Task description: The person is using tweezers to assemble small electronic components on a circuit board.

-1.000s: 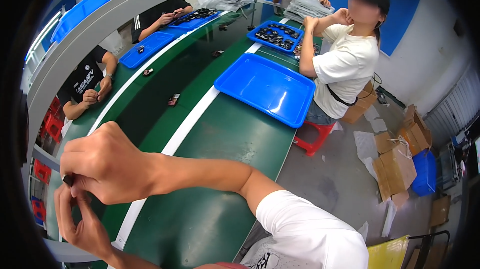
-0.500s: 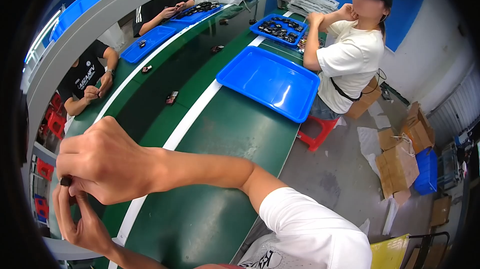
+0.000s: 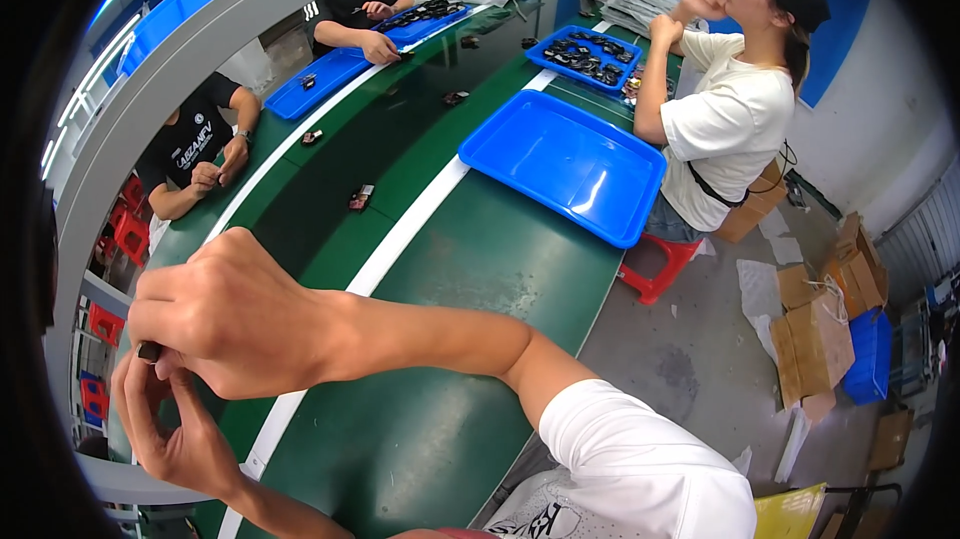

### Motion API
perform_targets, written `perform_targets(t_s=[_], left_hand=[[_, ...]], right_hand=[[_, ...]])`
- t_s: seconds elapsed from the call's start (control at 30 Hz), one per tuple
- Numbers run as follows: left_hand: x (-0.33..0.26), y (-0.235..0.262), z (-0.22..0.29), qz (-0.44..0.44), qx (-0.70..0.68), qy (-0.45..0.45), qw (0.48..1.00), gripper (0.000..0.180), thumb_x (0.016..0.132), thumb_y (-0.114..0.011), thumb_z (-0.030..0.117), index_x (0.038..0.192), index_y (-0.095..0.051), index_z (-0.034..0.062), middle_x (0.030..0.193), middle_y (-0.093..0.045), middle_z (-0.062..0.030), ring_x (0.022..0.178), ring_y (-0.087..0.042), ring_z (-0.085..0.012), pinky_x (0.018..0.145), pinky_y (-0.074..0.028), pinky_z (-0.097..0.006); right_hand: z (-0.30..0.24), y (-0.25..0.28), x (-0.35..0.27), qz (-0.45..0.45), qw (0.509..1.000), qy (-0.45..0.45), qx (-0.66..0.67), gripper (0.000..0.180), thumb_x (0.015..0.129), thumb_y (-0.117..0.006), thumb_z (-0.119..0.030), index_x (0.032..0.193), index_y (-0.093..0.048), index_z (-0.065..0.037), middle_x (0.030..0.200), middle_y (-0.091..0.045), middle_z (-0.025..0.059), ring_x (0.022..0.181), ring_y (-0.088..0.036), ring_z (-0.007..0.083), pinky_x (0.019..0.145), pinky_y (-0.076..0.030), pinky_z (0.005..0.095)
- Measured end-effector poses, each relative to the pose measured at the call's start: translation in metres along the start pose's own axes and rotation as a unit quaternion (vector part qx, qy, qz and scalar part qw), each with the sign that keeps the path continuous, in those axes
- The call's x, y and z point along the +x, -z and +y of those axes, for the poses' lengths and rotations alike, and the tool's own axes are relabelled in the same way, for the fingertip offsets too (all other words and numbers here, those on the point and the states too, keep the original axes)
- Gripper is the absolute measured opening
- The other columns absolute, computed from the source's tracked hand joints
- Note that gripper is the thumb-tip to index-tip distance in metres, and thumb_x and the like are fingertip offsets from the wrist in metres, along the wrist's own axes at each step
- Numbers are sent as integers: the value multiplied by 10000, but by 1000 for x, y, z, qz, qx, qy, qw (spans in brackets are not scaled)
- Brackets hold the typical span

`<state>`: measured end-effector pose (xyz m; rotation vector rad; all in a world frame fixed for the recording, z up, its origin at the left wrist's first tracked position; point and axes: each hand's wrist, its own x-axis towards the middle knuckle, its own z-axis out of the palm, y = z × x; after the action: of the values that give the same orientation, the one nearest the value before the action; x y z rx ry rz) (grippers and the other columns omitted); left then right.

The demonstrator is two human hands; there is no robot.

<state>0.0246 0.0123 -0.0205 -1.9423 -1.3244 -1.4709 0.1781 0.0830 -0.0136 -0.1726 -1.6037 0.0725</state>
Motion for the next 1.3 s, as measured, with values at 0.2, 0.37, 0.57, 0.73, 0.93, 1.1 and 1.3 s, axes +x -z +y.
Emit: perform_targets(t_s=[0.2,0.37,0.57,0.73,0.93,1.1,1.3], left_hand=[[-6,-7,1,22,-45,101,994,295,916,-716,-43,1206,-671,-9,994,-695,-45,811,-592,-100,752,-491,-235],[-4,-10,7,51,-55,112,991,279,881,-690,-113,1149,-665,-38,926,-674,-55,721,-566,-102,673,-458,-216],[-2,-7,9,38,-53,100,993,293,866,-701,-124,1144,-666,-38,921,-675,-71,700,-572,-104,665,-461,-211],[2,-9,9,29,-45,53,997,318,856,-711,-129,1157,-667,-37,931,-685,-76,697,-586,-105,650,-470,-219],[2,-13,15,52,-59,88,993,349,846,-696,-148,1175,-672,-37,960,-708,-84,686,-591,-105,645,-472,-218],[3,-13,15,55,-57,76,994,378,832,-679,-169,1187,-672,-37,966,-718,-92,688,-601,-108,637,-476,-217],[10,-12,18,-1,-46,55,997,378,905,-694,-90,1273,-652,-9,1066,-711,-74,785,-609,-94,704,-492,-222]], right_hand=[[2,-1,-3,-10,1000,-3,1,245,662,-820,-80,847,-660,-72,783,-631,42,560,-610,247,455,-441,349],[-2,5,1,-19,1000,0,1,253,659,-821,-74,863,-671,-72,790,-637,38,563,-613,244,459,-445,346],[-1,5,1,-19,1000,-4,0,259,648,-809,-57,867,-670,-65,789,-643,43,566,-619,250,471,-456,346],[-1,8,4,-17,1000,-8,4,262,645,-806,-52,867,-667,-57,793,-648,47,570,-625,251,476,-462,345],[-2,12,4,-33,999,-22,-7,260,650,-814,-70,868,-672,-59,811,-646,47,574,-629,246,478,-463,341],[-4,15,5,-59,997,-41,-5,207,685,-803,-115,830,-673,-46,761,-639,93,618,-654,302,508,-469,405],[2,15,7,-11,998,-63,1,195,717,-802,-116,805,-640,-53,756,-641,93,614,-652,311,506,-468,407]])
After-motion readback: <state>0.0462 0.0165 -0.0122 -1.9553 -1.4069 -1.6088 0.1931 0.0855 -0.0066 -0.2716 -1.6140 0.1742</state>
